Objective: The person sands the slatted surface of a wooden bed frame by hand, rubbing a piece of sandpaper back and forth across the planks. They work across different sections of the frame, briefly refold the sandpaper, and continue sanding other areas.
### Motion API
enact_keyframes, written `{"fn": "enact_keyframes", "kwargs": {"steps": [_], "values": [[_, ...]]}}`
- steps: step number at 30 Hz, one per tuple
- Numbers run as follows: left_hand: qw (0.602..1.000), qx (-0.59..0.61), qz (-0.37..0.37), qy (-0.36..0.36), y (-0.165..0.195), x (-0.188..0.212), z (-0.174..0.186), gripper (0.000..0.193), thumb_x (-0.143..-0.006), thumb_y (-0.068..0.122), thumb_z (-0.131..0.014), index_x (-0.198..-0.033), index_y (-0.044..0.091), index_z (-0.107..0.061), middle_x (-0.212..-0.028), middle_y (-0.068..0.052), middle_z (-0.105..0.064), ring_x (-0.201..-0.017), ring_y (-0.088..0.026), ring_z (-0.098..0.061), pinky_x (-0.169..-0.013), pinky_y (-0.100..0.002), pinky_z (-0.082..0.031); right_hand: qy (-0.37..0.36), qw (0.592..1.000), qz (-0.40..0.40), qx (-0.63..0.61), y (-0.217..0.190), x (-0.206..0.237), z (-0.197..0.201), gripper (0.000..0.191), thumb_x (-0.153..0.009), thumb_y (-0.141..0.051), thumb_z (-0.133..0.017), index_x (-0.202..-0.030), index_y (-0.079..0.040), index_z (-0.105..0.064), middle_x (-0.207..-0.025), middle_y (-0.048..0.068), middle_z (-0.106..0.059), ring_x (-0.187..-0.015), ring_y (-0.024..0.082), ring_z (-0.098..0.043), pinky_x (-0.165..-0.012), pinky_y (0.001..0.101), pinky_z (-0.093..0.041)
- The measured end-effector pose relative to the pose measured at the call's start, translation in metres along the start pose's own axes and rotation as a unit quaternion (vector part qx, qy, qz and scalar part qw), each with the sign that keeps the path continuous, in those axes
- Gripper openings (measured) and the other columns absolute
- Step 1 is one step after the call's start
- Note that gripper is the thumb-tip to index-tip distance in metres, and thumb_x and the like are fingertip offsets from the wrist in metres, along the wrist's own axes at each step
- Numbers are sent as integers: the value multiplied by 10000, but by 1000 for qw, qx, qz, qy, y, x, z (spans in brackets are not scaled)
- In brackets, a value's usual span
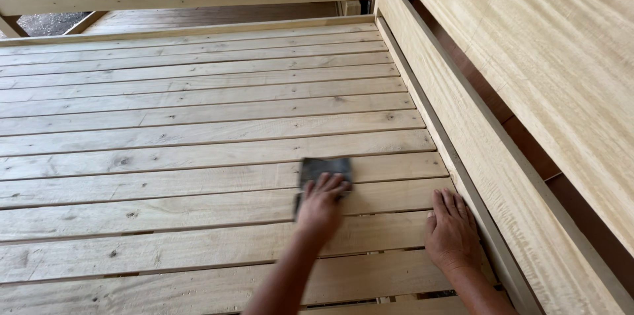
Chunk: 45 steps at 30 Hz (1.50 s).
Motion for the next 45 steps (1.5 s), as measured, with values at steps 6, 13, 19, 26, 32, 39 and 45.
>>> {"fn": "enact_keyframes", "kwargs": {"steps": [6,13,19,26,32,39,45], "values": [[986,-107,110,66,-93,42,59,439,-869,-17,-573,-1274,119,-674,-1299,-82,-611,-1289,-285,-489,-1108,-428,-403,-17,998,-8,63,-5,1,-1,603,-1015,-369,-285,-1579,-159,-324,-1650,40,-298,-1531,257,-229,-1256,378,-168],[988,141,58,20,-19,-36,-6,193,-857,103,-719,-1021,185,-778,-1083,-50,-703,-1044,-269,-685,-932,-352,-559,-4,999,-11,37,-3,1,1,596,-1007,-351,-310,-1562,-142,-364,-1636,52,-328,-1526,259,-246,-1249,389,-186],[998,25,-62,-5,5,-56,-16,174,-805,90,-719,-873,203,-833,-1009,-55,-665,-1010,-289,-673,-889,-392,-546,-3,1000,3,-5,-1,2,8,574,-1000,-332,-341,-1526,-120,-426,-1626,63,-369,-1528,265,-282,-1246,396,-216],[999,30,-33,11,-67,-33,29,174,-762,103,-725,-834,226,-824,-1001,-23,-686,-970,-264,-691,-849,-368,-573,0,999,-3,43,-12,4,13,581,-998,-320,-351,-1539,-113,-392,-1618,85,-362,-1511,287,-279,-1246,395,-206],[1000,-19,-16,16,20,-64,-39,200,-814,58,-713,-850,212,-835,-1001,-67,-653,-1016,-290,-657,-884,-397,-547,-22,998,-9,51,-12,4,16,577,-1006,-330,-351,-1534,-100,-385,-1619,103,-351,-1517,288,-266,-1242,409,-197],[998,43,12,-46,-10,-60,-16,245,-792,58,-732,-932,233,-833,-985,-84,-623,-965,-300,-651,-890,-396,-542,-11,1000,-7,-10,-10,5,19,556,-1013,-317,-353,-1527,-111,-403,-1630,85,-355,-1520,297,-267,-1237,406,-216],[997,3,47,-53,-18,-54,-7,303,-814,31,-675,-958,244,-835,-1020,-86,-635,-966,-279,-671,-897,-369,-575,-3,1000,-2,30,-13,5,18,573,-991,-309,-380,-1523,-99,-426,-1616,97,-376,-1513,298,-304,-1253,402,-229]]}}
Point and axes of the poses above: each hand's wrist, its own x-axis away from the middle knuckle, its own z-axis out of the back of the hand, y = z × x, the point moved 2 cm from there along -x, towards the middle knuckle
